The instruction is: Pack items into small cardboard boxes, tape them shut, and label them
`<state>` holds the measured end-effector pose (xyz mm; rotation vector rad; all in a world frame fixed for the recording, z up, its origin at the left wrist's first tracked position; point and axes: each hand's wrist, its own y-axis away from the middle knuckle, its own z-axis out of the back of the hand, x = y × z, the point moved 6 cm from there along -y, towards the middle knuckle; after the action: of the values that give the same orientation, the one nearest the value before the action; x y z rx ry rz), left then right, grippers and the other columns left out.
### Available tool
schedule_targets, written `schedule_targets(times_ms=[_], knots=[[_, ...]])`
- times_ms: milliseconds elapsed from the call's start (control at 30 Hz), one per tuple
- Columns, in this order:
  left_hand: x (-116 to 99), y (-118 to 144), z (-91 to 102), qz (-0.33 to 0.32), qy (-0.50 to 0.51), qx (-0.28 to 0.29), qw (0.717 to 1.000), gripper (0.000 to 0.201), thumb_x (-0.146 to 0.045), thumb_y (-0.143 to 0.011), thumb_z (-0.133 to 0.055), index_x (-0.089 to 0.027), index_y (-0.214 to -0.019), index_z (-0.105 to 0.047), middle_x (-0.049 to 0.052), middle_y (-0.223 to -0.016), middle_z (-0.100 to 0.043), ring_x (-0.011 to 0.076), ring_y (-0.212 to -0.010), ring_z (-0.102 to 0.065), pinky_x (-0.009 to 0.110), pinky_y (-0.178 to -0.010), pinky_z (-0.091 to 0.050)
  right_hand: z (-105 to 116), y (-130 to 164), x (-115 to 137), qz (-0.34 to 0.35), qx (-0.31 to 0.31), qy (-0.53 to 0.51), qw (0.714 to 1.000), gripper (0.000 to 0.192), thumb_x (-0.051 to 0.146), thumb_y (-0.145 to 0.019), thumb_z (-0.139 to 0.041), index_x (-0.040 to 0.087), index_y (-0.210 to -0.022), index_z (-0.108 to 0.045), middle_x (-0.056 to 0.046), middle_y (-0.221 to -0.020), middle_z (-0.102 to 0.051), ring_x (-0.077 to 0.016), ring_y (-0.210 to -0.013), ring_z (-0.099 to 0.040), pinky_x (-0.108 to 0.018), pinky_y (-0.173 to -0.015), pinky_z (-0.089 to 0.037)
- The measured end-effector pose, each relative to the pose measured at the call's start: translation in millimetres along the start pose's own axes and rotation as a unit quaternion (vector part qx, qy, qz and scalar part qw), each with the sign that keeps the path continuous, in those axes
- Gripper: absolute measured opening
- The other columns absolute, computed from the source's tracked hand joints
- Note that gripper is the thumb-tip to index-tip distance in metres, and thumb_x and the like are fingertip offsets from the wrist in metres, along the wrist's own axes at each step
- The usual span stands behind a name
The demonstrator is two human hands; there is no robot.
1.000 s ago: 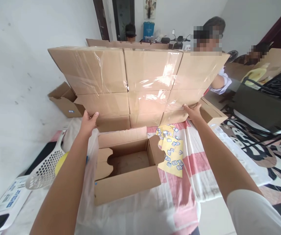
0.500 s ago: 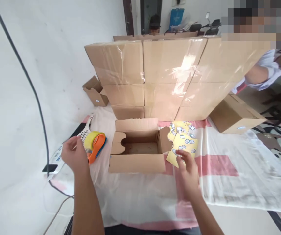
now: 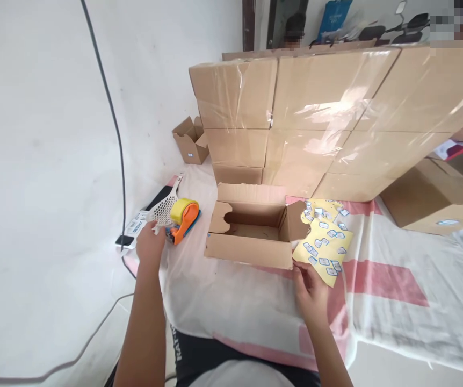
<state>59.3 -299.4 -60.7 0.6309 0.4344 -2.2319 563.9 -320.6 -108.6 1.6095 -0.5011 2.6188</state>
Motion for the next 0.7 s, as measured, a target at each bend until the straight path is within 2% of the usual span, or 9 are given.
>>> schedule_targets(times_ms=[167,300,367,433,533,600,700], knots=[[5.6,-0.6,2.2,-0.045,0.0,0.032,0.998,0.052,-0.027,-0.086,-0.054,-0.018,-0.136,-0.06,0.015,-0.137,-0.062,0.0281,-0.105,-0.069,0.045,-0.102,-0.049,-1.3,-2.6,7.9,0.011,0.007,0.026,1.0,0.025,0.04,-0.09,-0.057,0.02,-0.095,-0.07,-0.007,-0.087,-0.074,-0.021,-0.076,-0.067,-0.03,-0.065,-0.052],[6.2,6.2,-0.5,-0.061,0.013,0.051,0.997,0.049,-0.033,-0.09,-0.052,-0.018,-0.137,-0.058,0.014,-0.139,-0.061,0.026,-0.107,-0.068,0.041,-0.101,-0.05,-1.1,-4.0,10.9,0.011,0.011,0.033,0.999,0.026,0.041,-0.089,-0.056,0.019,-0.092,-0.071,-0.006,-0.082,-0.073,-0.0209,-0.073,-0.066,-0.031,-0.066,-0.052],[4.9,12.2,-3.5,-0.065,0.021,0.057,0.996,0.053,-0.042,-0.093,-0.051,-0.017,-0.139,-0.056,0.014,-0.139,-0.061,0.0274,-0.116,-0.065,0.041,-0.103,-0.049,-1.4,-4.2,11.5,0.006,0.015,0.028,0.999,0.027,0.042,-0.088,-0.056,0.019,-0.09,-0.071,-0.007,-0.081,-0.073,-0.0212,-0.073,-0.065,-0.031,-0.064,-0.052],[2.0,19.7,-9.6,-0.072,0.023,0.081,0.994,0.066,-0.051,-0.087,-0.06,-0.018,-0.143,-0.051,0.014,-0.14,-0.06,0.0305,-0.126,-0.059,0.043,-0.105,-0.047,-1.9,-4.3,11.7,-0.001,0.018,0.025,1.0,0.029,0.043,-0.088,-0.056,0.019,-0.09,-0.071,-0.007,-0.079,-0.073,-0.0214,-0.072,-0.065,-0.031,-0.063,-0.052],[-2.6,31.6,-19.9,-0.076,0.011,0.109,0.991,0.086,-0.051,-0.078,-0.072,-0.02,-0.152,-0.039,0.015,-0.149,-0.054,0.0336,-0.135,-0.052,0.045,-0.108,-0.044,-2.3,-4.7,12.1,-0.006,0.018,0.027,0.999,0.03,0.045,-0.087,-0.057,0.019,-0.089,-0.071,-0.007,-0.08,-0.072,-0.0218,-0.072,-0.065,-0.031,-0.063,-0.052],[-4.8,37.9,-24.4,-0.07,-0.002,0.096,0.993,0.086,-0.048,-0.081,-0.07,-0.02,-0.154,-0.035,0.016,-0.149,-0.052,0.0329,-0.134,-0.052,0.043,-0.106,-0.045,-2.3,-4.9,12.2,-0.007,0.021,0.026,0.999,0.03,0.045,-0.087,-0.057,0.019,-0.089,-0.07,-0.007,-0.081,-0.072,-0.0222,-0.074,-0.066,-0.031,-0.064,-0.052],[-8.7,44.2,-31.0,-0.06,-0.022,0.074,0.995,0.081,-0.049,-0.08,-0.069,-0.017,-0.149,-0.041,0.018,-0.142,-0.055,0.0345,-0.128,-0.057,0.043,-0.102,-0.047,-2.1,-4.9,13.0,-0.004,0.026,0.029,0.999,0.03,0.045,-0.088,-0.056,0.019,-0.09,-0.07,-0.007,-0.08,-0.072,-0.0218,-0.073,-0.065,-0.032,-0.066,-0.052]])
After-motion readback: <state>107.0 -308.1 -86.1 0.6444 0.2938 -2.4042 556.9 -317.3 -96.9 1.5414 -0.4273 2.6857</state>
